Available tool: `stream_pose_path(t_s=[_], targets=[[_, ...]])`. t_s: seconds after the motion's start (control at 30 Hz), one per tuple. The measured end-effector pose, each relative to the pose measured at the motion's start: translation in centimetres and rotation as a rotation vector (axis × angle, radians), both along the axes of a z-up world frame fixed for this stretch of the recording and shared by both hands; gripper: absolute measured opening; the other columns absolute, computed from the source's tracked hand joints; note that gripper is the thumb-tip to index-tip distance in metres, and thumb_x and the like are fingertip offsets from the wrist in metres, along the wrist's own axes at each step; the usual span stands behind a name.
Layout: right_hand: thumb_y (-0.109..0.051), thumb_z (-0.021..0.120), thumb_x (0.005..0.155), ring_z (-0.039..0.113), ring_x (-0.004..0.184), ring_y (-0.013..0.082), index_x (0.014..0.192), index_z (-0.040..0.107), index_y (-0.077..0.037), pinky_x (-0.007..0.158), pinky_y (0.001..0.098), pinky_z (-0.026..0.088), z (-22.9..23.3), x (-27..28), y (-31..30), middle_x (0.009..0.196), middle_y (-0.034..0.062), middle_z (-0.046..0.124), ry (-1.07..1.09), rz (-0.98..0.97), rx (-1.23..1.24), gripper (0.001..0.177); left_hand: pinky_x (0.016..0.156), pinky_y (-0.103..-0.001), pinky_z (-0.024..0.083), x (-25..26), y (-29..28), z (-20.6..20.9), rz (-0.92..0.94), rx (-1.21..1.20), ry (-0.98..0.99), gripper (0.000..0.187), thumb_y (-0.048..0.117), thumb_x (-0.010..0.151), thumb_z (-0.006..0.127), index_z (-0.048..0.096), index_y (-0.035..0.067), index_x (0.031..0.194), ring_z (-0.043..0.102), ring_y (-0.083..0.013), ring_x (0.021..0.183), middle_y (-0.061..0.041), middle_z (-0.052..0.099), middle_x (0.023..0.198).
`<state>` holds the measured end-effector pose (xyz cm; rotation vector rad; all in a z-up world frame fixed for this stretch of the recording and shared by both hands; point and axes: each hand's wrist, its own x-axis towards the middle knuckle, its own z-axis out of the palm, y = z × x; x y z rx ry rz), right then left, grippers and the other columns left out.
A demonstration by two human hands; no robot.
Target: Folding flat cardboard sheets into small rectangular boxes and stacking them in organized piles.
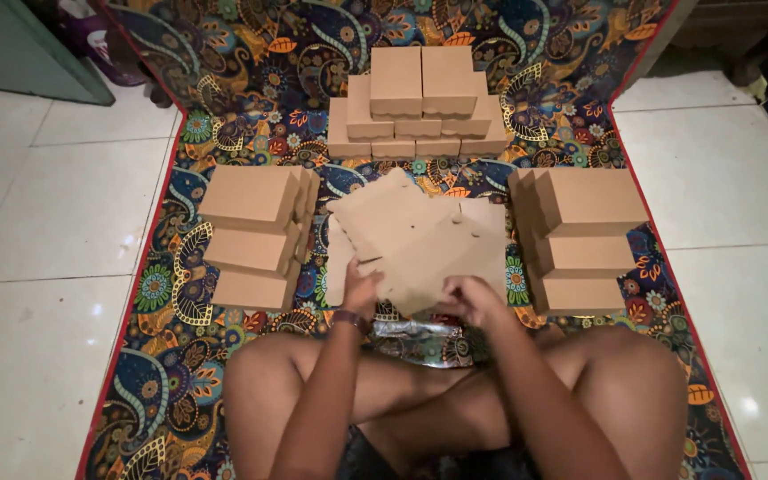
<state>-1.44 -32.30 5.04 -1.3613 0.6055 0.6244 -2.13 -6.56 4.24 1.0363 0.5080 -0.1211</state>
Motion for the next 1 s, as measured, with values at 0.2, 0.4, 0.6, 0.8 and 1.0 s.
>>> stream_pose_path(t_s=[0.2,0.4,0.6,0.8,1.0], targets=[[-0.034,0.052,0.101,0.050,0.098,0.0264,0.156,0.025,-0.015,0.107,0.0646,0.048,5.6,0.0,-1.2,0.103,0.0070,0.032,-0.172,-0.561,0.511,0.064,0.076,-0.054,0.065,2.7,3.1,-6.0,0.064,0.121,0.016,0.093,-0.008,0.081,0.070,0.027,0.013,0.161,0.065,-0.0418,0.111,-0.027,0.049,0.143],[-0.081,0.056,0.085,0.051,0.138,0.0359,0.147,0.047,-0.017,0.120,0.0629,0.033,1.6,2.0,-2.0,0.143,0.0145,0.054,-0.070,-0.774,0.684,0.089,0.097,-0.047,0.056,1.7,3.0,-2.2,-0.050,0.172,-0.003,0.091,-0.003,0.080,0.066,0.030,0.015,0.162,0.061,-0.0349,0.123,-0.023,0.049,0.148],[-0.032,0.035,0.107,0.023,0.156,0.0362,0.160,0.026,0.002,0.129,0.0497,0.018,6.3,-2.7,5.1,0.164,0.0295,0.029,-0.292,-0.211,0.037,0.064,0.092,-0.028,0.053,1.8,1.3,-1.9,0.137,-0.198,0.012,0.048,0.037,0.097,0.069,0.058,0.016,0.139,0.062,-0.0111,0.102,-0.001,0.068,0.120],[-0.041,0.028,0.111,0.035,0.149,0.0332,0.159,0.031,-0.010,0.112,0.0514,0.039,-5.6,-1.3,6.6,0.161,0.0161,0.037,-1.053,0.674,-1.457,0.057,0.124,-0.066,0.017,4.3,-2.0,-15.6,-0.250,1.638,-1.058,0.047,0.005,0.099,0.039,0.047,-0.020,0.139,0.024,-0.0585,0.145,-0.038,0.035,0.155],[-0.037,0.045,0.092,0.026,0.152,0.0383,0.158,0.032,-0.008,0.115,0.0634,0.030,-9.3,-0.8,7.5,0.164,0.0178,0.031,-1.101,0.686,-1.562,0.074,0.101,-0.060,0.045,1.8,-6.4,-8.3,-0.197,1.828,-0.600,0.061,0.041,0.097,0.059,0.053,0.000,0.141,0.052,-0.0481,0.132,-0.030,0.055,0.142]])
